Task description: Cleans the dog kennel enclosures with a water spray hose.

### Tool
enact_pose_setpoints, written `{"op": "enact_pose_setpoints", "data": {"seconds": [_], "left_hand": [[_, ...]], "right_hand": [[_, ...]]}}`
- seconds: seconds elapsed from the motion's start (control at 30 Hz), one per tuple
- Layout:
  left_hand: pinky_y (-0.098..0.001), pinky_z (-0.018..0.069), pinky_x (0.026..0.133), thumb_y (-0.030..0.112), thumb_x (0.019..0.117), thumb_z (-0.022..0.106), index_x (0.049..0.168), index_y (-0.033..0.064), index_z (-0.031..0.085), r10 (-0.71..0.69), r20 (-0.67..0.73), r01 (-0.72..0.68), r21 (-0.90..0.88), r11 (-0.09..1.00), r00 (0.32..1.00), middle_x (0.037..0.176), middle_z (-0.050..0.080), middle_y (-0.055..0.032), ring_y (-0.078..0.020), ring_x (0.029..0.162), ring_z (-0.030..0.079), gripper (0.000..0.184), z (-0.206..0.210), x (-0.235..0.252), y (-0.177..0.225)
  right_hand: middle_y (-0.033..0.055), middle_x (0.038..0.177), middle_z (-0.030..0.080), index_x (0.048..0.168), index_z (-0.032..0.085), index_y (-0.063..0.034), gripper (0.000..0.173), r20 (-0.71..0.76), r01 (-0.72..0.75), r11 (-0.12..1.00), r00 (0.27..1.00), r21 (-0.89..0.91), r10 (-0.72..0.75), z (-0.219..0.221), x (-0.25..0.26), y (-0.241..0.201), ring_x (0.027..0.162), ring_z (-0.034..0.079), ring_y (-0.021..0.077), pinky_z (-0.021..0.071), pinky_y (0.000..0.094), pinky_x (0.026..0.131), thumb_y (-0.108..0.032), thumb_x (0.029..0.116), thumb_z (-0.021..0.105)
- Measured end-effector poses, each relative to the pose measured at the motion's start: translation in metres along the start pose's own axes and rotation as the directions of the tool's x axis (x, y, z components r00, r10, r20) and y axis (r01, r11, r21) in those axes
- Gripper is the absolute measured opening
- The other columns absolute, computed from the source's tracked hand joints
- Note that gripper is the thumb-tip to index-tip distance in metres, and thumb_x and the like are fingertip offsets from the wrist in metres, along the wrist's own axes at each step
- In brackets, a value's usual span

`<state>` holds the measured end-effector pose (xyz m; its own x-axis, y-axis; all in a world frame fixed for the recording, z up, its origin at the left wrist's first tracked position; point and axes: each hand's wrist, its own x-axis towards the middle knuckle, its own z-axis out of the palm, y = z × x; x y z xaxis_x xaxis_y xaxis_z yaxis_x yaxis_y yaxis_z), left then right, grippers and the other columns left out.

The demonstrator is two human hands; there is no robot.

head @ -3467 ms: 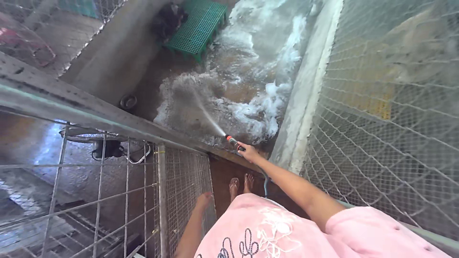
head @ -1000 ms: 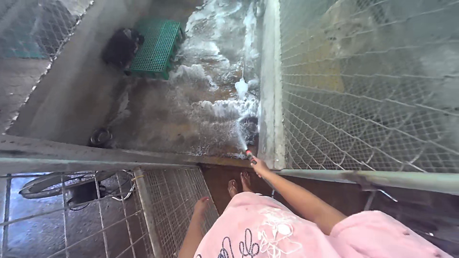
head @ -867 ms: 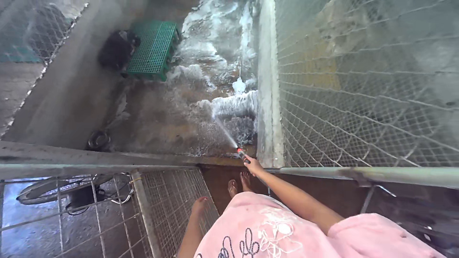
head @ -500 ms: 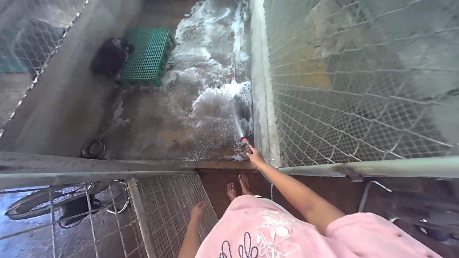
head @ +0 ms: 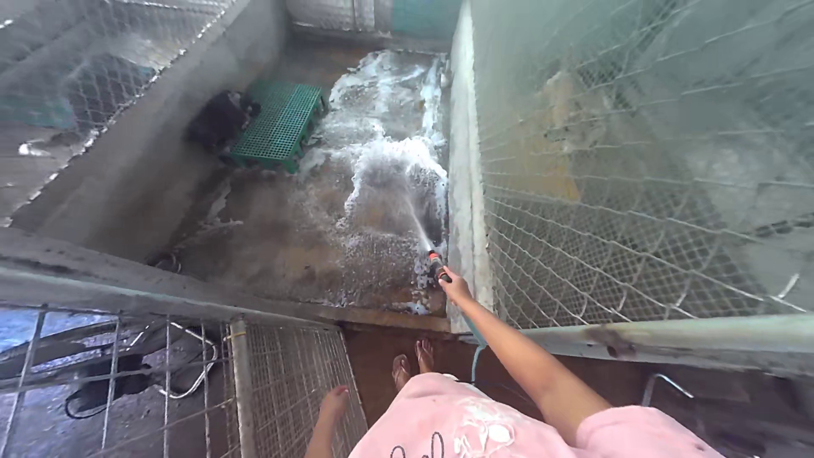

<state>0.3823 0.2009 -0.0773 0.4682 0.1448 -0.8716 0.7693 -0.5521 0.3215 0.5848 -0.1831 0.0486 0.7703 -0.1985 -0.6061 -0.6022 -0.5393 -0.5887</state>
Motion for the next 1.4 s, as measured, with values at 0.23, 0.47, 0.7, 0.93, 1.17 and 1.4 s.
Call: {"op": "enact_pose_setpoints", "data": {"seconds": [0.23,0.47,0.7,0.93,1.17,1.4], "left_hand": [[-0.0527,0.0403,0.112,0.02,0.1084,0.052,0.139,0.0013,0.059,0.004,0.003,-0.004,-0.032,0.999,1.0,0.138,0.061,-0.0241,-0.0377,0.132,0.056,0.037,-0.001,0.003,-0.003],[-0.054,0.0396,0.113,0.023,0.1073,0.055,0.137,0.0039,0.062,0.042,-0.007,-0.042,0.0,0.999,0.999,0.138,0.062,-0.0212,-0.0365,0.133,0.056,0.036,0.003,0.007,0.0],[-0.0537,0.0388,0.114,0.023,0.1084,0.052,0.138,0.0049,0.061,0.016,0.032,-0.016,0.014,1.0,0.999,0.141,0.06,-0.0219,-0.0365,0.135,0.055,0.036,0.005,-0.004,0.002],[-0.0526,0.0422,0.111,0.02,0.1081,0.052,0.137,0.0019,0.061,0.001,0.02,-0.001,-0.029,1.0,1.0,0.137,0.062,-0.0236,-0.0368,0.13,0.057,0.035,0.007,-0.011,-0.001],[-0.0536,0.0412,0.111,0.021,0.1085,0.052,0.137,0.0031,0.061,0.003,0.024,-0.003,0.016,1.0,1.0,0.137,0.062,-0.0232,-0.0372,0.13,0.057,0.035,0.008,-0.008,-0.006],[-0.0526,0.0406,0.112,0.019,0.1089,0.051,0.138,-0.0002,0.059,0.008,0.035,-0.007,-0.033,0.999,0.999,0.138,0.06,-0.0252,-0.0379,0.132,0.056,0.036,0.01,-0.017,-0.003]], "right_hand": [[0.0228,0.123,0.065,0.162,0.034,-0.0179,0.056,0.039,0.103,0.993,0.994,0.049,-0.105,0.004,0.001,-0.031,0.079,0.064,0.0287,0.0535,0.0436,0.072,-0.023,0.1093,0.052],[0.0245,0.13,0.064,0.162,0.033,-0.0124,0.056,-0.15,0.1,0.989,0.985,0.113,-0.082,-0.009,0.006,-0.022,0.091,0.068,0.0335,0.0553,0.0474,0.082,-0.022,0.1095,0.051],[0.0246,0.129,0.063,0.163,0.033,-0.0204,0.058,0.283,-0.016,0.99,0.957,-0.14,0.055,0.041,-0.042,0.03,0.088,0.066,0.0337,0.0546,0.0487,0.079,-0.025,0.1087,0.053],[0.0278,0.138,0.059,0.153,0.048,-0.0088,0.048,0.36,-0.088,0.895,0.895,-0.437,0.264,0.04,-0.078,0.096,0.118,0.063,0.0426,0.0498,0.0593,0.099,-0.018,0.1058,0.054],[0.0266,0.13,0.062,0.145,0.054,-0.0035,0.04,0.282,-0.195,0.865,0.892,-0.463,0.352,0.018,-0.08,0.105,0.11,0.065,0.0385,0.0513,0.0558,0.094,-0.018,0.1078,0.048],[0.0257,0.126,0.062,0.159,0.039,-0.0168,0.055,0.372,-0.132,0.938,0.893,-0.322,0.253,0.043,-0.1,0.094,0.093,0.065,0.0352,0.0532,0.0507,0.083,-0.019,0.1066,0.054]]}}
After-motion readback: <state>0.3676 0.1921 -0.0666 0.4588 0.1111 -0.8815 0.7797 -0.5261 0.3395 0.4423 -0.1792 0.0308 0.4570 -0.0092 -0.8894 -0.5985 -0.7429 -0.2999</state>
